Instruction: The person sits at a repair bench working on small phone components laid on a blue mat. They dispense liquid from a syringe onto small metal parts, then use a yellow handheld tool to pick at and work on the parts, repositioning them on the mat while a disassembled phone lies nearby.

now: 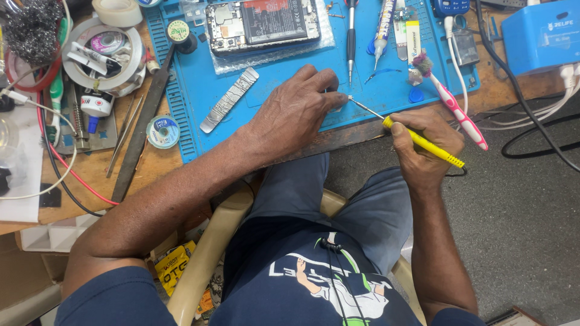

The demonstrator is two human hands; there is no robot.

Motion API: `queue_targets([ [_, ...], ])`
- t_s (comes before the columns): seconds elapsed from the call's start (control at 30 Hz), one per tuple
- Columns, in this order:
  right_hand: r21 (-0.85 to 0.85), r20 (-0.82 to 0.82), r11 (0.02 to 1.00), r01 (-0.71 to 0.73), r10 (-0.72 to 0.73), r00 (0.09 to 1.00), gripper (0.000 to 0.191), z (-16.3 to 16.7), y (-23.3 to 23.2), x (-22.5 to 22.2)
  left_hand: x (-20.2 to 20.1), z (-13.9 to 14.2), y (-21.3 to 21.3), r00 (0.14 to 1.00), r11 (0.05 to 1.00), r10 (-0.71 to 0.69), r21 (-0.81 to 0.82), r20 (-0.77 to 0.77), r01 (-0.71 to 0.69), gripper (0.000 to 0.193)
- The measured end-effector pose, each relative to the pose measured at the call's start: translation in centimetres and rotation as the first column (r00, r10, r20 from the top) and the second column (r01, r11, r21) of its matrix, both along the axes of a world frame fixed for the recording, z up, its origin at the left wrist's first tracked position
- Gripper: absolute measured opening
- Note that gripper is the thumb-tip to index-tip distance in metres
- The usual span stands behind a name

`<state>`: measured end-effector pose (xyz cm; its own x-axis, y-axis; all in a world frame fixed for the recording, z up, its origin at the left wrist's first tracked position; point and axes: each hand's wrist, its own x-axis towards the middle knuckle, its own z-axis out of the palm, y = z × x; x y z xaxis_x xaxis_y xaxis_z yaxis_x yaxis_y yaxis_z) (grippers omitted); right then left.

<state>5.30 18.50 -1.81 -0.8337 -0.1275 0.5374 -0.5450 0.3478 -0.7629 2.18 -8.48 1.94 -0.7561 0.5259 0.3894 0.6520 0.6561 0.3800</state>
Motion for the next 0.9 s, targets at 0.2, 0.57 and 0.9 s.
queue_targets([
  [0.2, -0.056, 0.032, 0.998, -0.006, 0.008, 0.999, 0.007, 0.2, -0.2, -0.1, -0.1, 0.0, 0.1, 1.0, 1.0, 0.002, 0.016, 0.013, -0.002, 0.024],
  [0.57, -0.283, 0.055, 0.956, -0.08, 0.099, 0.994, 0.01, -0.4, -0.1, -0.5, -0.1, 0.6, 0.0, 0.999, 1.0, -0.005, 0.028, 0.048, 0.004, 0.026],
  [0.9, -0.619, 0.107, 0.783, -0.064, 0.164, 0.981, 0.012, -1.7, 0.7, -0.8, -2.5, 1.7, -0.6, 0.994, 0.987, -0.093, 0.126, -0.057, 0.1, 0.013],
])
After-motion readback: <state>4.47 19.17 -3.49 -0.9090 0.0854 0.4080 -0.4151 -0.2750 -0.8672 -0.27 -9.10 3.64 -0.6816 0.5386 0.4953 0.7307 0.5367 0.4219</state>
